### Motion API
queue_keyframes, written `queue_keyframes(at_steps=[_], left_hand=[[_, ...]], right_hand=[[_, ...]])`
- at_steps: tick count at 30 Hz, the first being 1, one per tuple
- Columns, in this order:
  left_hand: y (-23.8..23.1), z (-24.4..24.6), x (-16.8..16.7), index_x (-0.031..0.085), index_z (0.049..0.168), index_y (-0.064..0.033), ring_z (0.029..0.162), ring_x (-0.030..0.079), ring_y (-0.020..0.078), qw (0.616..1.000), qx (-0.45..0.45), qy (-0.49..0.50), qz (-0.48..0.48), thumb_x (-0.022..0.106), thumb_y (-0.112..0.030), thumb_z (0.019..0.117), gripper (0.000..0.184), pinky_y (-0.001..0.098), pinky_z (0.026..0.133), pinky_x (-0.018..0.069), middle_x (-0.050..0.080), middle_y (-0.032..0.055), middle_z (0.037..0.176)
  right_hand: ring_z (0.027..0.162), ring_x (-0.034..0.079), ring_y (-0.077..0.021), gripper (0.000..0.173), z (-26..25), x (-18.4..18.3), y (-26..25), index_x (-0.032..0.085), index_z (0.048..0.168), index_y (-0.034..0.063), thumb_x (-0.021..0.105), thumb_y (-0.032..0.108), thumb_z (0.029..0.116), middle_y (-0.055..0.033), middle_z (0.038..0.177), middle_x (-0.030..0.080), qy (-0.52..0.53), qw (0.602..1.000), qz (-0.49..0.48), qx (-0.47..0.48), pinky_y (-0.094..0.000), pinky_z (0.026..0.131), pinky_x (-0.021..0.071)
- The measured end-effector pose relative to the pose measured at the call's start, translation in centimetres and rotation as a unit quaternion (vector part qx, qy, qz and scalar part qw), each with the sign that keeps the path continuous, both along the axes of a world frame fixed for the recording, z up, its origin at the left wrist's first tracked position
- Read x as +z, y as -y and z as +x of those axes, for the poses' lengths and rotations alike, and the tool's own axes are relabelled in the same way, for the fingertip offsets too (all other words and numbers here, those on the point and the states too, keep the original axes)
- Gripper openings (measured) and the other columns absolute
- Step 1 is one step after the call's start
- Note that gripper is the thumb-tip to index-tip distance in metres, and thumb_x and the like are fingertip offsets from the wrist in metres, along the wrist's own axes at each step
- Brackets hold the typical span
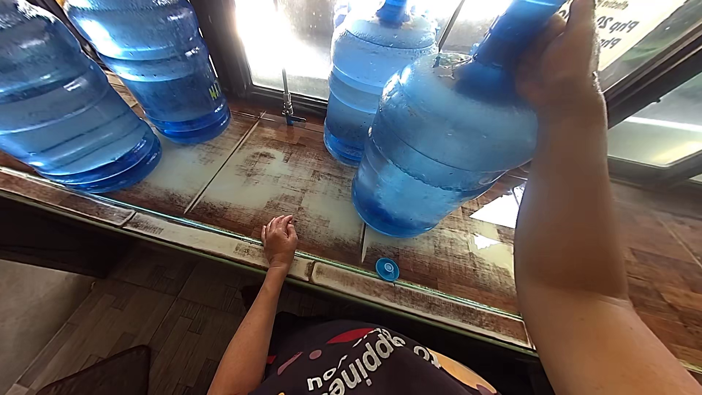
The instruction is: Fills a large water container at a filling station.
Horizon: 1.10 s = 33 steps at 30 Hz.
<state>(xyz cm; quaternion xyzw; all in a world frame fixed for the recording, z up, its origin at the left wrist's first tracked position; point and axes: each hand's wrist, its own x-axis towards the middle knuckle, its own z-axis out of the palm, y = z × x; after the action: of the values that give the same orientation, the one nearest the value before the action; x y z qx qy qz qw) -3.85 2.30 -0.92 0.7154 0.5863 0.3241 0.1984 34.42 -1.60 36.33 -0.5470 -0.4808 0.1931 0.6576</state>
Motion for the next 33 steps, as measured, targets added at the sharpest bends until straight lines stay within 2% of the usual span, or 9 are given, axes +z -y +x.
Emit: queue_keyframes(at_steps=[18, 33], left_hand=[[-0.1, 0.09, -0.23, 0.074, 0.124, -0.0091, 0.134, 0.057, 0.0369, 1.0, 0.003, 0.004, 0.012, 0.046, -0.017, 0.1047, 0.034, 0.0609, 0.119, 0.0298, 0.068, 0.015, 0.134], [0.04, 0.01, -0.26, 0.073, 0.124, -0.0075, 0.134, 0.057, 0.0385, 1.0, 0.005, 0.008, 0.009, 0.047, -0.015, 0.1039, 0.034, 0.0613, 0.119, 0.0295, 0.067, 0.0163, 0.134]], right_hand=[[0.113, 0.064, -0.0136, 0.072, 0.12, -0.07, -0.09, 0.046, 0.139, 0.0049, -0.006, 0.044, 0.1086, -0.0069, 0.122, 0.065, 0.0, 1.0, 0.007, 0.017, -0.0333, 0.098, 0.0522], [0.122, 0.059, -0.0154, 0.075, 0.26, -0.16, -0.12, 0.038, 0.148, 0.0043, -0.008, 0.048, 0.1072, -0.0101, 0.135, 0.059, 0.007, 1.0, 0.0, 0.019, -0.0353, 0.105, 0.048]])
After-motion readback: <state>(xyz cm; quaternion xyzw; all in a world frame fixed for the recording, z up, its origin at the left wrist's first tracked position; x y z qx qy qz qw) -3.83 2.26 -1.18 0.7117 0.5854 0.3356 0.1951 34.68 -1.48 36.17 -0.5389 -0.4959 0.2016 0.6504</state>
